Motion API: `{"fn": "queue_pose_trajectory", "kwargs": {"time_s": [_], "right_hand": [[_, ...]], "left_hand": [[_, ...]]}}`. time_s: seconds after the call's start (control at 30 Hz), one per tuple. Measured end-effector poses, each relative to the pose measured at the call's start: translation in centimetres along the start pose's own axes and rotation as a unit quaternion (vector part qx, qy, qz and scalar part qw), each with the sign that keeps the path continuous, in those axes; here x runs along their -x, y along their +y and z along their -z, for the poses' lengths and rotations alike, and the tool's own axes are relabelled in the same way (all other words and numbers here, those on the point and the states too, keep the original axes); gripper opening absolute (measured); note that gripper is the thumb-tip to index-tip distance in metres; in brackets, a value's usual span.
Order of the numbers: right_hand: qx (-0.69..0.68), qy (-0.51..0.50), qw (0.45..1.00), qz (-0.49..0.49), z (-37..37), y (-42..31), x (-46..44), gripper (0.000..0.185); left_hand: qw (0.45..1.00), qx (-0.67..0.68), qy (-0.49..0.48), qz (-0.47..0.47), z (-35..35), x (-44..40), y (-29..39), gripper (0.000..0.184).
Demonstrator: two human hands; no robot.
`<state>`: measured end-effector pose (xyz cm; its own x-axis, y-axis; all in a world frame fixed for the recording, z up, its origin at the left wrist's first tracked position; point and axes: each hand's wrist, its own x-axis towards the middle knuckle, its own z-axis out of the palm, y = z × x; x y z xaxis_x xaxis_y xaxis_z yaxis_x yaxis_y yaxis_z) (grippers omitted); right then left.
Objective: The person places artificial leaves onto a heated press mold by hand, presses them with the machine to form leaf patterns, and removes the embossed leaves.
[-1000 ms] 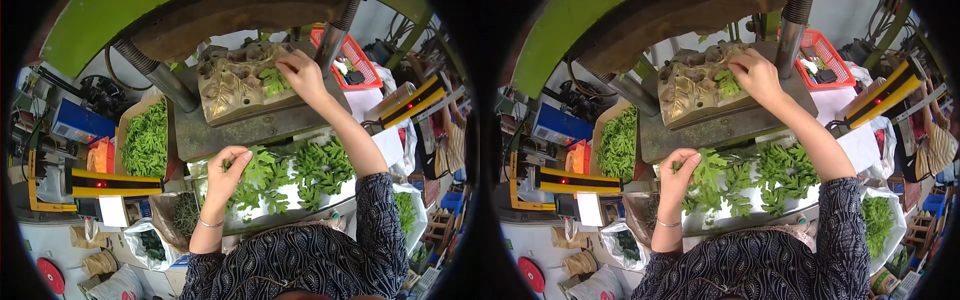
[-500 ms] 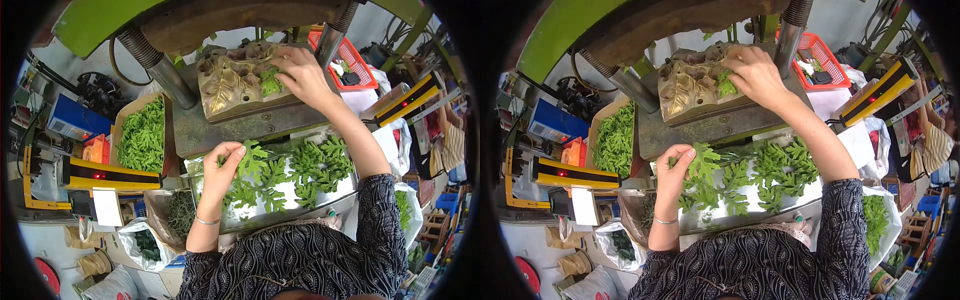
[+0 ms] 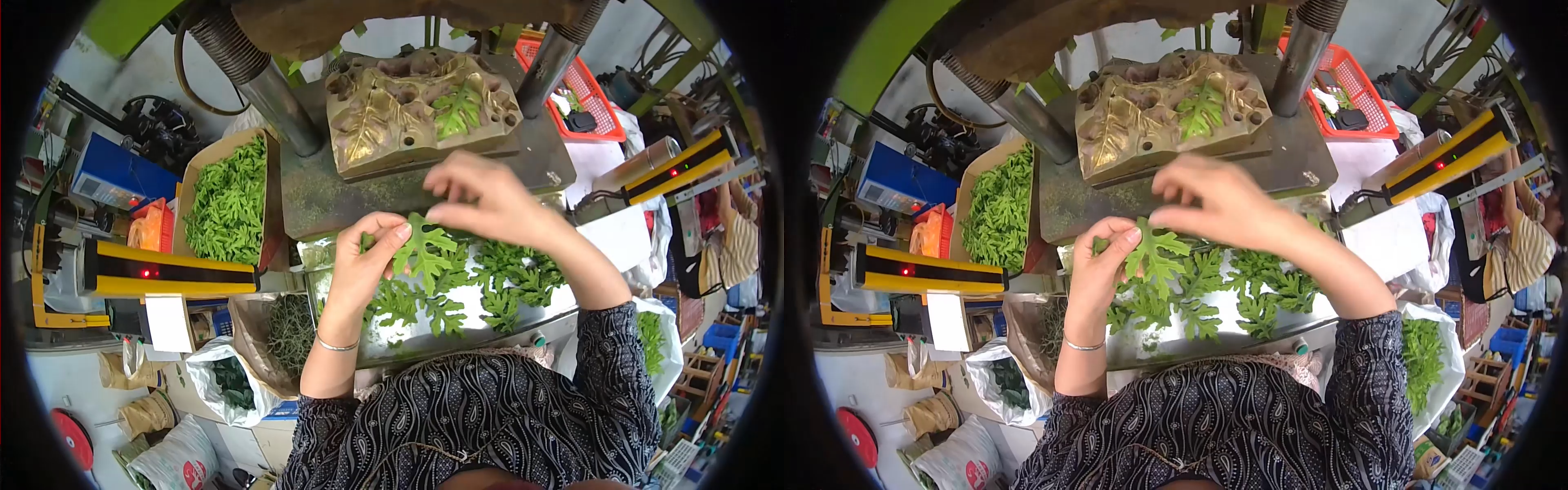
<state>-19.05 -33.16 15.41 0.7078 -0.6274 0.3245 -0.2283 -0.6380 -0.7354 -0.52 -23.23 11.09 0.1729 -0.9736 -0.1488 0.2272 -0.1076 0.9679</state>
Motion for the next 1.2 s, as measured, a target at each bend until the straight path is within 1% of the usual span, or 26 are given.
{"fn": "queue_pose_trajectory", "kwargs": {"time_s": [0.03, 0.1, 0.13, 0.2, 0.27, 0.3, 0.43, 0.5, 0.53, 0.57, 0.6, 0.67, 0.77, 0.8, 0.87, 0.93, 0.97, 1.13, 1.2], "right_hand": [[0.001, 0.002, 1.0, -0.002, -0.6, -0.3, 0.4, 0.014], [-0.005, -0.073, 0.997, 0.012, -2.0, -0.2, 1.5, 0.011], [-0.004, -0.071, 0.997, 0.012, -2.5, -0.4, 2.1, 0.011], [0.095, -0.003, 0.991, 0.096, -3.7, -1.1, 3.3, 0.012], [0.192, 0.063, 0.963, 0.18, -4.4, -2.0, 3.8, 0.012], [0.193, 0.064, 0.961, 0.186, -4.3, -2.5, 3.7, 0.012], [0.114, 0.194, 0.947, 0.23, -1.5, -6.1, 1.9, 0.012], [0.057, 0.201, 0.959, 0.19, 0.8, -8.2, 0.6, 0.012], [0.059, 0.202, 0.958, 0.193, 1.4, -9.1, -0.1, 0.012], [-0.021, 0.2, 0.973, 0.108, 1.7, -9.8, -1.0, 0.011], [-0.1, 0.195, 0.975, 0.021, 1.9, -10.1, -2.0, 0.011], [-0.095, 0.181, 0.979, 0.009, 1.4, -8.2, -4.3, 0.011], [-0.081, 0.14, 0.986, -0.033, -0.8, -3.1, -7.8, 0.012], [-0.083, 0.137, 0.987, -0.031, -1.6, -1.6, -8.5, 0.012], [0.051, 0.185, 0.981, 0.003, -3.4, 1.7, -9.7, 0.012], [0.185, 0.228, 0.955, 0.035, -4.3, 3.3, -10.8, 0.012], [0.183, 0.225, 0.956, 0.034, -4.5, 4.0, -11.0, 0.012], [0.219, 0.232, 0.947, 0.043, -4.2, 2.8, -10.2, 0.017], [0.301, 0.216, 0.923, 0.105, -3.7, 2.7, -10.4, 0.017]], "left_hand": [[1.0, -0.01, -0.012, -0.004, -0.1, 0.3, -0.1, 0.011], [0.999, -0.031, -0.038, -0.015, -0.3, 1.0, -0.2, 0.012], [0.999, -0.032, -0.04, -0.016, -0.3, 1.6, -0.1, 0.012], [0.997, -0.042, -0.051, -0.025, -0.2, 2.6, 0.1, 0.011], [0.996, -0.05, -0.059, -0.035, 0.0, 3.7, 0.5, 0.01], [0.996, -0.051, -0.057, -0.041, 0.1, 4.2, 0.6, 0.01], [0.997, 0.022, -0.034, -0.059, 0.3, 5.4, 0.8, 0.01], [0.997, 0.029, -0.026, -0.062, 0.5, 5.7, 1.0, 0.01], [0.998, 0.037, -0.017, -0.056, 0.6, 5.9, 1.1, 0.01], [0.998, 0.045, -0.008, -0.05, 0.8, 6.0, 1.1, 0.011], [0.998, 0.053, 0.002, -0.043, 1.0, 6.1, 1.1, 0.011], [0.997, 0.045, 0.013, -0.053, 1.2, 6.1, 0.9, 0.011], [0.996, 0.018, 0.042, -0.076, 1.6, 5.8, 0.5, 0.009], [0.996, 0.018, 0.045, -0.077, 1.9, 5.5, 0.3, 0.009], [0.995, 0.024, 0.048, -0.085, 2.4, 4.8, -0.4, 0.011], [0.994, 0.031, 0.05, -0.09, 2.9, 4.0, -0.9, 0.013], [0.994, 0.032, 0.052, -0.088, 3.2, 3.7, -1.0, 0.013], [0.995, 0.041, 0.079, -0.044, 4.0, 2.2, -1.3, 0.014], [0.995, 0.041, 0.084, -0.022, 3.8, 1.6, -1.0, 0.012]]}}
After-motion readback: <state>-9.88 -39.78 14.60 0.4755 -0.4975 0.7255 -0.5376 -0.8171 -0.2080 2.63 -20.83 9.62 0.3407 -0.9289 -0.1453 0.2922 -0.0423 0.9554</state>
